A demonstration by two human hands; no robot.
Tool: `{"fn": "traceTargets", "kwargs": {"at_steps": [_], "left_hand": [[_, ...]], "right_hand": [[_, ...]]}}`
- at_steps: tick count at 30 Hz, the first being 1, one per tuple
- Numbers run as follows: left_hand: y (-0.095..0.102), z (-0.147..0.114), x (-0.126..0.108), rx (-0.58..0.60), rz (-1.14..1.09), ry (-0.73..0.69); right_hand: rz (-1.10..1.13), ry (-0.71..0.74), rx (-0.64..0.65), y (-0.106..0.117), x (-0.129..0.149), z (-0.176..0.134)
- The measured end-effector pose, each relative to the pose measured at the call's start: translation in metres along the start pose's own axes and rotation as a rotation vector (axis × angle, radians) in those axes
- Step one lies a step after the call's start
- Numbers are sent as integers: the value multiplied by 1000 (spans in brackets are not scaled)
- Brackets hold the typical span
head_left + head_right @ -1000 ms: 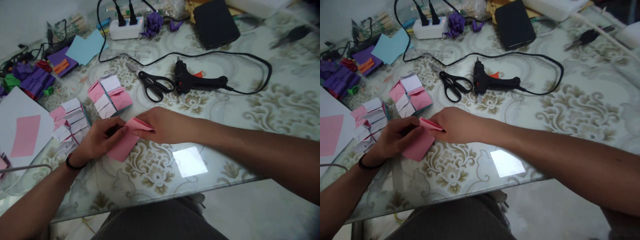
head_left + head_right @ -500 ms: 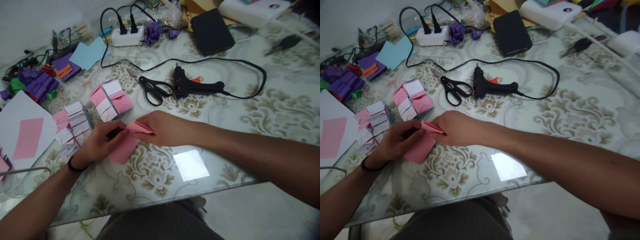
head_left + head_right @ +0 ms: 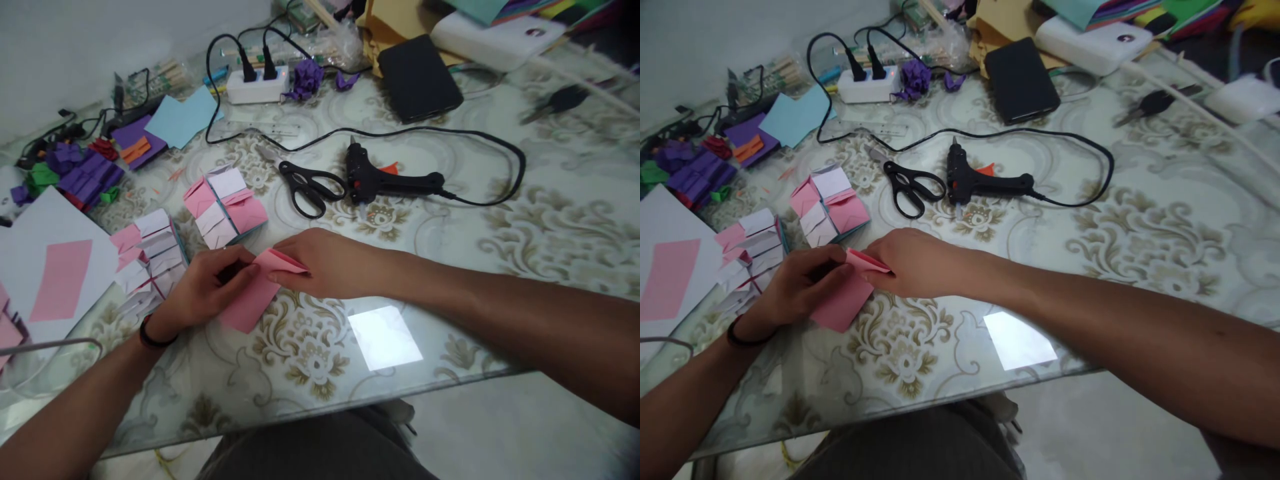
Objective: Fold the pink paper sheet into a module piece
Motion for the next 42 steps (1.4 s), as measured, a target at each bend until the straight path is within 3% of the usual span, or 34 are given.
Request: {"fn": "traceTargets", "kwargs": {"at_steps": [21, 42], "left_hand": [[0, 0, -9, -2, 15, -90], [0, 1, -8, 9, 32, -49]], "right_hand": [[21, 10, -25, 0, 1, 0], [28, 0, -7, 0, 0, 1]]}}
Point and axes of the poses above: each hand's wrist, its own z-axis towards the middle knuckle, its own y-axis out of the back of the hand, x = y × z, the point moved 8 cm from there along z, towards the middle knuckle, and after that the axes turned 3 degrees about y, right-handed, at the moved point
